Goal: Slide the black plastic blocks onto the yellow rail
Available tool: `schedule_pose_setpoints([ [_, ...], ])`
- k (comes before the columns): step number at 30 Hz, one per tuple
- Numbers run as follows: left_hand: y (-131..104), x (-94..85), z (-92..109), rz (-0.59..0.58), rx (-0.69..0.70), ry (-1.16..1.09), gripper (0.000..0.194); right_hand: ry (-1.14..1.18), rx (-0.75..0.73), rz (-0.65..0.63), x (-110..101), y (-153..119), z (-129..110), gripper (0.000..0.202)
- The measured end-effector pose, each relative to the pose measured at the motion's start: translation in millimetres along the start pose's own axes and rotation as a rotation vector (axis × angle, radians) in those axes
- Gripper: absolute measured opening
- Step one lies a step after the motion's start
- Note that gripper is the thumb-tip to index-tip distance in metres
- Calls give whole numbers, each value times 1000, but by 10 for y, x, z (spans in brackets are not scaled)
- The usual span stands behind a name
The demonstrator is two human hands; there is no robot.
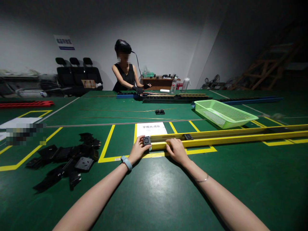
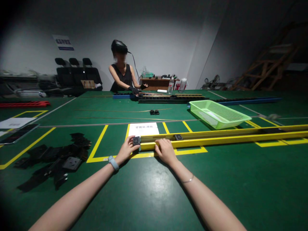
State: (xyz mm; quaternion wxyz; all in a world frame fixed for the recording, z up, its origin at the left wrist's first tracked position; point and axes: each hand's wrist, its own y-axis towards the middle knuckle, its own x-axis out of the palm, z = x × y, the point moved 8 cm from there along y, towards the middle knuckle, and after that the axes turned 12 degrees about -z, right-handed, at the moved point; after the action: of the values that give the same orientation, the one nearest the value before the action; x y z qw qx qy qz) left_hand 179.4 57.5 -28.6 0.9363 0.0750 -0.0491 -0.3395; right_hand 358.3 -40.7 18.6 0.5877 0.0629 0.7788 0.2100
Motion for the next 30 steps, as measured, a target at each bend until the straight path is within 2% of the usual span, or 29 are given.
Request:
schedule_pose_setpoints([
  [30,6,-7,-9,13,-4,33,60,1,1,25,-28,-4,-16,18],
])
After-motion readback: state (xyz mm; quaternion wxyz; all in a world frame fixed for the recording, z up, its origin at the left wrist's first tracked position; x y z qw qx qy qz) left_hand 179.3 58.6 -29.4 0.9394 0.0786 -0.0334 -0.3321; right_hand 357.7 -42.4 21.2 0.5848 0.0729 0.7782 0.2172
